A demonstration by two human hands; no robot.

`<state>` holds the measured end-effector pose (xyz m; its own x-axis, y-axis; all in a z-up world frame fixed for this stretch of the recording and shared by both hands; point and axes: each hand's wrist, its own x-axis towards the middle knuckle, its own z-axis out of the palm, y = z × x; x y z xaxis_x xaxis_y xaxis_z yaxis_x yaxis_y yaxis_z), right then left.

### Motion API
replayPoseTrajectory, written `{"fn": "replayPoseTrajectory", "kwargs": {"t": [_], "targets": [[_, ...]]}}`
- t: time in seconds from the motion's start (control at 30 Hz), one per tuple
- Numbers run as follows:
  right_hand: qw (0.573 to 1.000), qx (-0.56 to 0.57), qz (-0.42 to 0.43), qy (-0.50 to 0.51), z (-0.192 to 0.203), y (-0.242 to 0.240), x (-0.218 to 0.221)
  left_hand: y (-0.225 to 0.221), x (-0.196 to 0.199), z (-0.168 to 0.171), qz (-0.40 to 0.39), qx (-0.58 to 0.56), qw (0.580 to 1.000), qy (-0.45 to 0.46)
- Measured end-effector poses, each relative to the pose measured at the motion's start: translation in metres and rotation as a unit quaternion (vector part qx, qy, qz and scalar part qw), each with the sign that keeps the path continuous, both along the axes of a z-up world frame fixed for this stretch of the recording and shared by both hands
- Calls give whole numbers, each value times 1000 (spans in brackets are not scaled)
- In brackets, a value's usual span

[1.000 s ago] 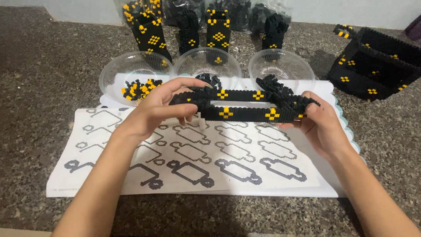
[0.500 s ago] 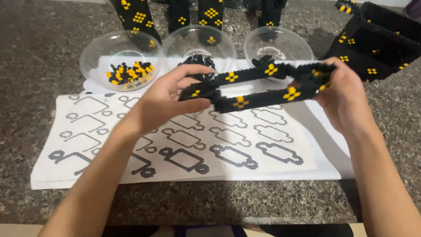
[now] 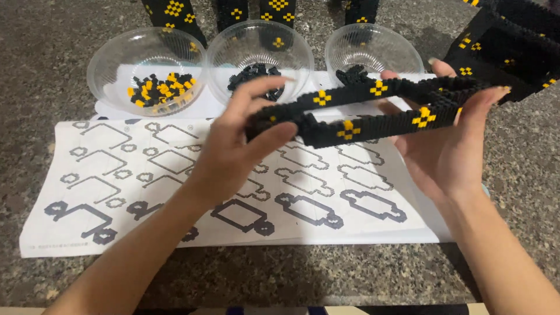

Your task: Assembling a structure using small interlocking plastic building blocks, including searching through bags for pieces and following a pattern.

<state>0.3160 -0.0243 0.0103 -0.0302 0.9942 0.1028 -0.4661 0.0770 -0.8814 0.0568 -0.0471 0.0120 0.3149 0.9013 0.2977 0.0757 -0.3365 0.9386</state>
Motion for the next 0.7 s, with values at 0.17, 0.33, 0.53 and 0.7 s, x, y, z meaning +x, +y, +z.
{"fn": "replayPoseTrajectory", "kwargs": {"t": [0.17, 0.33, 0.53, 0.7], "targets": [[977, 147, 149, -50, -19, -4, 8, -1, -5, 6, 27, -13, 999, -45], [999, 35, 37, -4, -8, -10, -6, 1, -6, 5, 26, 0, 999, -38], [998, 61, 14, 23, -11, -13, -8, 0, -6, 8, 33, 28, 999, 3], [997, 45, -20, 53, -10, -14, -12, -2, -7, 9, 49, 28, 998, -1]]}}
